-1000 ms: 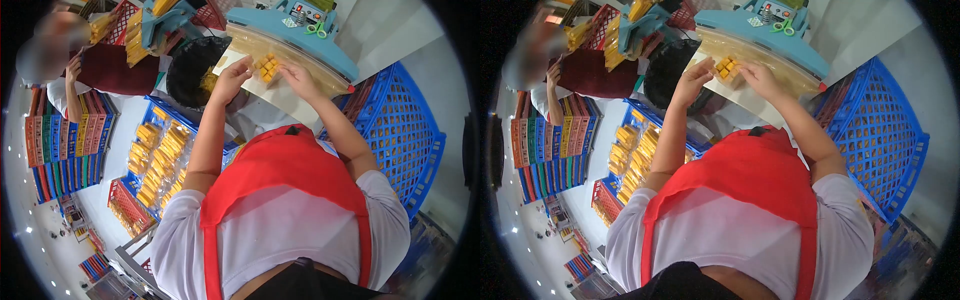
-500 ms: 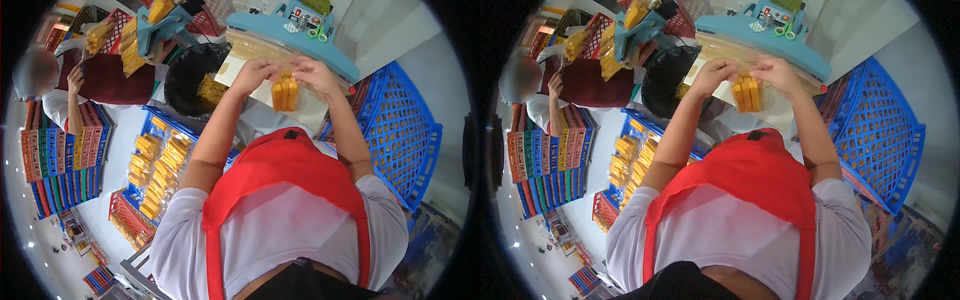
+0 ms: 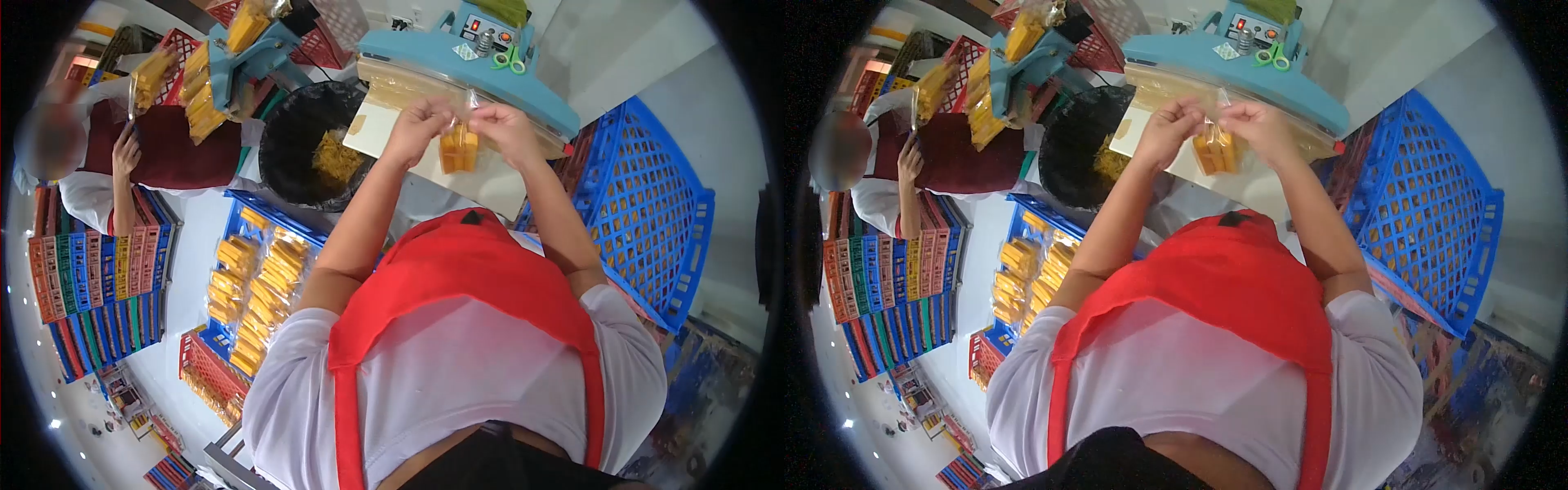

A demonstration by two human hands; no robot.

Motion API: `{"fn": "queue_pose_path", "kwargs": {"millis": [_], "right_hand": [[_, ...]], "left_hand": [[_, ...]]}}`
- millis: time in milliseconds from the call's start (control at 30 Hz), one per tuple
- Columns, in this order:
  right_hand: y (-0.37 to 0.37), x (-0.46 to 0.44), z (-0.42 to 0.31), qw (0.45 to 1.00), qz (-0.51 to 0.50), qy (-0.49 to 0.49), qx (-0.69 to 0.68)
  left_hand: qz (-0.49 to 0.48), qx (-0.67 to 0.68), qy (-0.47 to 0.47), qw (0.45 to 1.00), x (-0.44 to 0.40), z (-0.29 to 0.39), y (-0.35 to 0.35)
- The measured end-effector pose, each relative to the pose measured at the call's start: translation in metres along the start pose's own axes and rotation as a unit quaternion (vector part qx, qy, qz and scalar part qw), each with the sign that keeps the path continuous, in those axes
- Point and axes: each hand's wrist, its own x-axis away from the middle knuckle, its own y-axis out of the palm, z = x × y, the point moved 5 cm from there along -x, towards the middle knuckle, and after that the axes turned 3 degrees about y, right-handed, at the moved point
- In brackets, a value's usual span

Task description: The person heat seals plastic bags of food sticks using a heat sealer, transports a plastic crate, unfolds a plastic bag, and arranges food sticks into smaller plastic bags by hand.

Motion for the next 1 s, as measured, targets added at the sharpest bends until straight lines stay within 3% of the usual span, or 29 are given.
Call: {"fn": "queue_pose_path", "kwargs": {"millis": [133, 200, 300, 533, 600, 667, 767, 867, 933, 967, 1000], "right_hand": [[0.004, -0.006, -0.012, 1.000, -0.012, -0.002, 0.012], [-0.006, -0.008, -0.008, 0.998, 0.054, 0.028, -0.031], [-0.003, -0.002, -0.015, 0.997, 0.036, 0.037, -0.055], [-0.010, -0.005, -0.004, 0.987, 0.074, 0.093, -0.107], [-0.021, -0.013, 0.033, 0.985, 0.077, 0.108, -0.110], [-0.026, -0.011, 0.039, 0.984, 0.096, 0.117, -0.089], [-0.025, -0.003, 0.037, 0.984, 0.106, 0.102, -0.103], [-0.029, -0.002, 0.036, 0.979, 0.125, 0.108, -0.119], [-0.035, -0.002, 0.030, 0.988, 0.134, 0.054, 0.049], [-0.040, -0.004, 0.028, 0.988, 0.141, 0.048, 0.046], [-0.047, -0.001, 0.013, 0.960, 0.198, -0.020, 0.199]], "left_hand": [[-0.035, -0.032, 0.048, 0.998, -0.005, 0.010, 0.007], [0.053, -0.050, 0.016, 0.997, -0.003, 0.011, 0.004], [0.075, 0.029, -0.040, 0.996, 0.006, 0.009, 0.006], [0.081, 0.030, -0.050, 0.995, -0.009, -0.008, -0.001], [0.050, -0.069, -0.089, 0.992, -0.020, -0.030, -0.010], [0.023, -0.088, -0.087, 0.992, -0.017, -0.028, -0.001], [0.062, -0.098, -0.066, 0.991, -0.013, -0.031, 0.003], [0.096, 0.012, -0.010, 0.995, -0.014, -0.037, 0.004], [0.097, -0.014, 0.017, 0.995, -0.016, -0.039, 0.001], [0.082, -0.056, 0.016, 0.995, -0.016, -0.044, -0.002], [0.075, -0.061, 0.015, 0.995, -0.016, -0.044, -0.001]]}}
